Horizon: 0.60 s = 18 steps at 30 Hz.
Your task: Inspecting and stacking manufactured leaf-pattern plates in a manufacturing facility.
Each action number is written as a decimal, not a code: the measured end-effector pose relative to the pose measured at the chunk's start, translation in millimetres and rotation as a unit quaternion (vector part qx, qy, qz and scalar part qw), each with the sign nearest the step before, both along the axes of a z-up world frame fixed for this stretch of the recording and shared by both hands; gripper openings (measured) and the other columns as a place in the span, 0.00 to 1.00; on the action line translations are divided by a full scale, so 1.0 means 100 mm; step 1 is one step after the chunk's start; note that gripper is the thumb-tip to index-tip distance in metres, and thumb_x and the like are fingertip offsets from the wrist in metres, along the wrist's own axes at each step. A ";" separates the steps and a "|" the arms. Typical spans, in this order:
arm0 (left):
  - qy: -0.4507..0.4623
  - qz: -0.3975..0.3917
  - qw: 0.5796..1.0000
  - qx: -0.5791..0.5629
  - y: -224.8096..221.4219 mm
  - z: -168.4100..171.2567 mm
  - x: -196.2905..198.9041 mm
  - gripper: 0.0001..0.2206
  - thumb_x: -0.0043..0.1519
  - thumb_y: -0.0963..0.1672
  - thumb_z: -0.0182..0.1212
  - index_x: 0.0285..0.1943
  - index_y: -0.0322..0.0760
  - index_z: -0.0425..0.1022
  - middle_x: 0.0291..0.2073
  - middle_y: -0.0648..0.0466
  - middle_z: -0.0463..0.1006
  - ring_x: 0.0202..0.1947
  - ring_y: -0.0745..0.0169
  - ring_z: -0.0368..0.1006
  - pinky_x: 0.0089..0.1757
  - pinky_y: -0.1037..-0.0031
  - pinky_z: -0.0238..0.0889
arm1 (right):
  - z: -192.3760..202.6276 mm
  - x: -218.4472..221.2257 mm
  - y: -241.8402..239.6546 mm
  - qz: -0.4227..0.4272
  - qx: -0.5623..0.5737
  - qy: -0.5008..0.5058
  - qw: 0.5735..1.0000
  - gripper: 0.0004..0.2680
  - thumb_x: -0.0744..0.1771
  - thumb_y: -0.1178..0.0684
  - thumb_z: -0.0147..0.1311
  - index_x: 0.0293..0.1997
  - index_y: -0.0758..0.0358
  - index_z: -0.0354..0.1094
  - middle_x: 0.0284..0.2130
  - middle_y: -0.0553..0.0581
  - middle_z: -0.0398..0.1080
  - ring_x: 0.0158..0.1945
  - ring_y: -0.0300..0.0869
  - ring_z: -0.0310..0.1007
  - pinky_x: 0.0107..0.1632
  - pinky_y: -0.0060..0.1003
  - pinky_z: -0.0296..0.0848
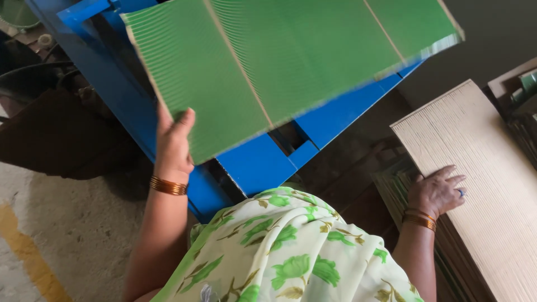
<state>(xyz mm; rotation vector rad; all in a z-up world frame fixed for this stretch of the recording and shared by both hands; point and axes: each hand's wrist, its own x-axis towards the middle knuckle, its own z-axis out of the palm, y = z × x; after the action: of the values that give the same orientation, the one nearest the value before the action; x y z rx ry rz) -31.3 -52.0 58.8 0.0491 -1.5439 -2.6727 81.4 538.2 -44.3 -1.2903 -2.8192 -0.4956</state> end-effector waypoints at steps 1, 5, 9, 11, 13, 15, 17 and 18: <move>-0.004 0.024 1.000 -0.004 -0.02 0.06 -0.05 0.33 0.66 0.40 0.58 0.80 0.38 0.47 0.73 0.42 0.62 0.70 0.50 0.63 0.66 0.59 0.61 | -0.02 -0.01 0.02 0.001 0.003 0.001 1.000 0.35 0.66 0.36 0.57 0.80 0.60 0.44 0.73 0.73 0.49 0.68 0.70 0.55 0.64 0.58 0.58; -0.012 0.045 0.999 0.002 -0.14 0.06 -0.28 0.32 0.67 0.39 0.55 0.80 0.41 0.44 0.72 0.43 0.62 0.69 0.49 0.65 0.64 0.59 0.66 | 0.11 -0.02 -0.08 -0.010 -0.012 0.009 1.000 0.34 0.66 0.37 0.57 0.80 0.59 0.46 0.73 0.73 0.49 0.70 0.69 0.55 0.66 0.57 0.57; -0.055 0.053 0.996 0.053 -0.20 0.10 -0.42 0.30 0.68 0.38 0.53 0.80 0.40 0.48 0.70 0.41 0.65 0.65 0.48 0.69 0.57 0.57 0.75 | 0.16 -0.02 -0.11 -0.012 -0.022 0.010 1.000 0.33 0.66 0.38 0.57 0.79 0.59 0.46 0.73 0.74 0.49 0.70 0.68 0.54 0.66 0.56 0.57; -0.077 0.049 0.994 0.064 -0.22 0.06 -0.48 0.30 0.68 0.38 0.53 0.80 0.40 0.49 0.69 0.40 0.66 0.64 0.47 0.71 0.55 0.57 0.77 | 0.17 -0.03 -0.11 -0.016 -0.021 0.007 1.000 0.33 0.66 0.38 0.57 0.79 0.59 0.45 0.73 0.73 0.49 0.70 0.68 0.54 0.66 0.56 0.57; -0.044 0.062 0.995 0.069 -0.24 -0.07 -0.56 0.33 0.69 0.37 0.54 0.82 0.46 0.42 0.73 0.39 0.61 0.67 0.46 0.68 0.55 0.57 0.73 | 0.19 -0.04 -0.13 -0.016 -0.021 -0.007 1.000 0.33 0.66 0.38 0.56 0.79 0.59 0.45 0.72 0.73 0.50 0.70 0.69 0.54 0.65 0.56 0.58; -0.035 0.085 0.995 0.047 -0.22 -0.14 -0.60 0.36 0.69 0.37 0.55 0.81 0.48 0.37 0.75 0.40 0.57 0.69 0.46 0.67 0.56 0.58 0.73 | 0.22 -0.04 -0.17 -0.017 -0.019 -0.008 1.000 0.33 0.66 0.38 0.56 0.79 0.59 0.45 0.72 0.73 0.50 0.70 0.69 0.54 0.65 0.56 0.58; -0.027 0.110 0.993 0.025 -0.18 -0.19 -0.62 0.38 0.69 0.36 0.55 0.81 0.51 0.32 0.76 0.41 0.54 0.71 0.46 0.65 0.57 0.58 0.73 | 0.25 -0.04 -0.19 -0.016 -0.018 -0.008 1.000 0.33 0.67 0.38 0.56 0.79 0.59 0.45 0.72 0.73 0.50 0.69 0.68 0.54 0.65 0.56 0.59; -0.058 0.130 0.990 -0.007 -0.16 -0.19 -0.62 0.39 0.67 0.37 0.55 0.80 0.50 0.30 0.76 0.41 0.53 0.70 0.47 0.64 0.56 0.58 0.72 | 0.26 -0.04 -0.20 -0.017 -0.020 -0.007 1.000 0.33 0.67 0.39 0.57 0.79 0.59 0.45 0.72 0.73 0.50 0.70 0.68 0.55 0.65 0.55 0.59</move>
<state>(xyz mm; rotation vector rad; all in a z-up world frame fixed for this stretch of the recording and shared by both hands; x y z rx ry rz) -93.3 -68.4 39.6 0.3829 -1.4697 -2.4941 77.3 518.4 -18.1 -1.3498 -2.8373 -0.4549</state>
